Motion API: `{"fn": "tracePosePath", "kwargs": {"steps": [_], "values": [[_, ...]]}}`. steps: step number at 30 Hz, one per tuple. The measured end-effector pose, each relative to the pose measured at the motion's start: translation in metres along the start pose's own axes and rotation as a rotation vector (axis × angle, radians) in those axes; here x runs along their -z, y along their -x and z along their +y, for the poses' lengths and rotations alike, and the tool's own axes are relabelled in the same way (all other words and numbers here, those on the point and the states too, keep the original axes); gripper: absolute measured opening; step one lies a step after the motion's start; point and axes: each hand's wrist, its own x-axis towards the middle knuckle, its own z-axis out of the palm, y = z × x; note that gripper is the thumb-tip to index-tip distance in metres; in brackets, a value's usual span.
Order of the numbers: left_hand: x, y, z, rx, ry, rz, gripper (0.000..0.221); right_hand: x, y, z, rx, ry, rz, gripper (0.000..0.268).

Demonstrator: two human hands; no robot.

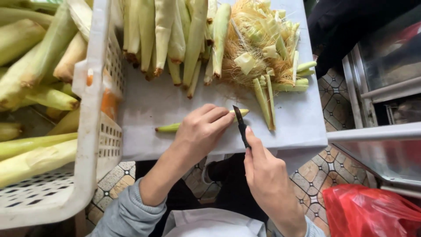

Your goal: The person peels husks from baby corn using a knife to cut the base and their hands to strip the leaves, placing the cleaned corn into baskets.

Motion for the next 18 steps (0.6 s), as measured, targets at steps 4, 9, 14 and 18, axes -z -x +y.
{"fn": "tracePosePath", "kwargs": {"steps": [4,9,14,18], "values": [[0.0,0.0,0.001,-0.028,-0.025,-0.005,0.011,-0.01,0.003,0.008,0.039,0.091,0.052,0.05],[0.004,-0.002,0.005,-0.022,-0.025,-0.034,0.013,-0.015,0.007,0.012,0.057,0.235,0.106,0.051],[0.002,0.0,0.003,-0.032,0.004,-0.048,0.016,-0.019,0.005,0.013,0.085,0.24,0.112,0.05],[0.003,-0.001,0.001,-0.044,0.024,-0.074,0.013,-0.018,0.001,0.011,0.119,0.2,0.11,0.05]]}}
